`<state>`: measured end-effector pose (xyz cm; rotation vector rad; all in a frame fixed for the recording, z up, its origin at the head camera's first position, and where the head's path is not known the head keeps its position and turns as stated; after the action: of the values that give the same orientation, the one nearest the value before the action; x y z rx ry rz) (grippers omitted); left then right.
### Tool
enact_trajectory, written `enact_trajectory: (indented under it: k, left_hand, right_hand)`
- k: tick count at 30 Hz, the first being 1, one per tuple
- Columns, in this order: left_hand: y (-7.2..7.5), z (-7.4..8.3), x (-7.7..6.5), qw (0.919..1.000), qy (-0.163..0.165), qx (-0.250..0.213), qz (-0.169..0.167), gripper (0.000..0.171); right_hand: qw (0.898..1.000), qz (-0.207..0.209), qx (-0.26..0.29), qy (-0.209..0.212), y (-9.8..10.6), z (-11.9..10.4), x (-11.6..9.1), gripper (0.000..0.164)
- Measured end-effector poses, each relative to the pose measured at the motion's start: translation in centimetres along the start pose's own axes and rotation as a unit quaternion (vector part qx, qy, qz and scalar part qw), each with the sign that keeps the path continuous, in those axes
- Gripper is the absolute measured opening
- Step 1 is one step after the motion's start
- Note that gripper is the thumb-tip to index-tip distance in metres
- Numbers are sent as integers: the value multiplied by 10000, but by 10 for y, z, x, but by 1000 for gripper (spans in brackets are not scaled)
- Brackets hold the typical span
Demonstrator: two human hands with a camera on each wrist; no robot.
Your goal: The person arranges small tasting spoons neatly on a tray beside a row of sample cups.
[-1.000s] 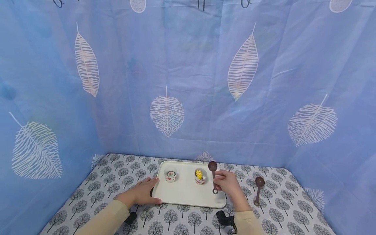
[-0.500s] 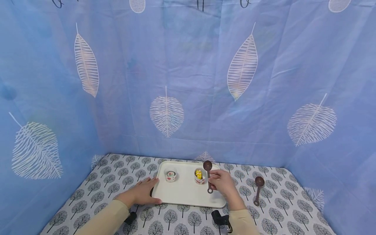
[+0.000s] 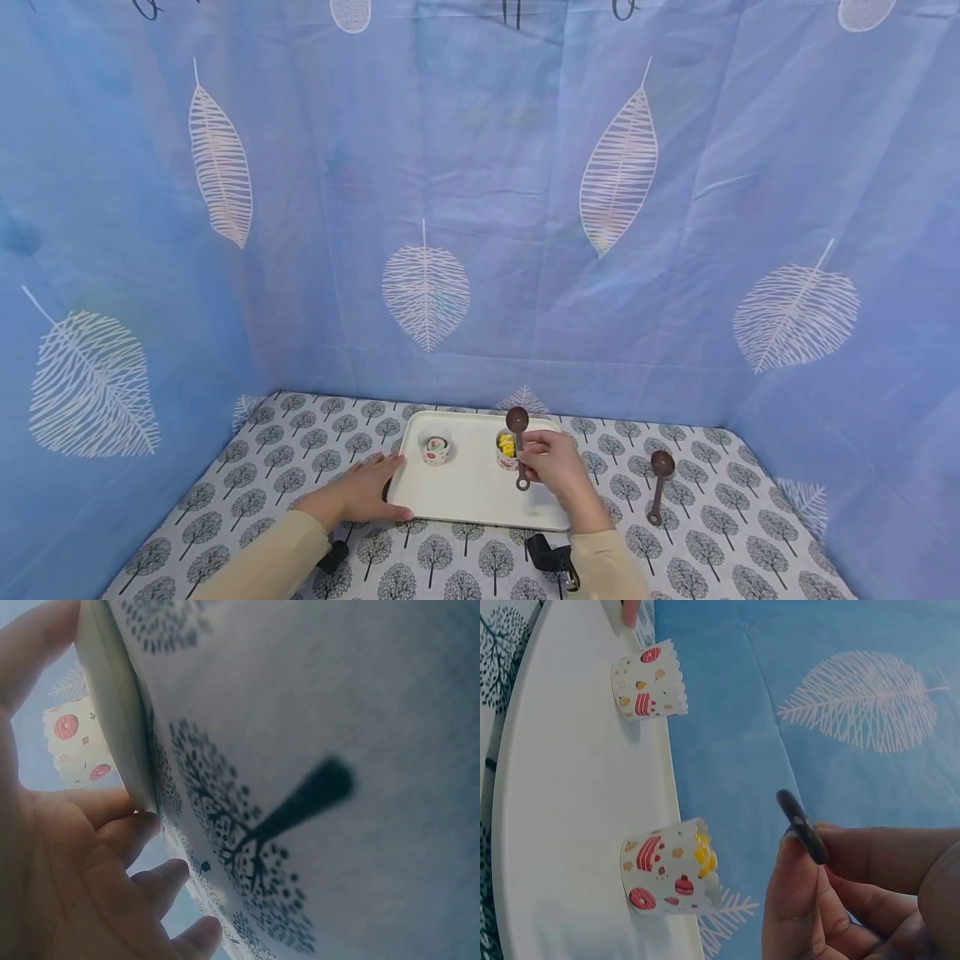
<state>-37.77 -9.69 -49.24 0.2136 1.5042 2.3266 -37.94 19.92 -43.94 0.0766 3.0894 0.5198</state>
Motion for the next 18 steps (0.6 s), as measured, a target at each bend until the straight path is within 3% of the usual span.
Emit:
enact_trajectory:
  k: [18]
  left_hand:
    - [-5,-5,4,10000,68,46,-13,107]
  right_hand:
    - [9998,31,203,-6,-18,-3,2,36]
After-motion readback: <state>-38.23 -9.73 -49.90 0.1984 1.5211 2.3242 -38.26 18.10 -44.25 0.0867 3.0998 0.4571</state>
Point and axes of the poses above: each hand's wrist, its own x-axis towards the middle knuckle, its own y-axis out of the back of the hand, z = x × y, the point moved 9 cm from there along x, towards the middle knuckle, and after that the axes turned 2 degrees about z, right-handed, at the moved point
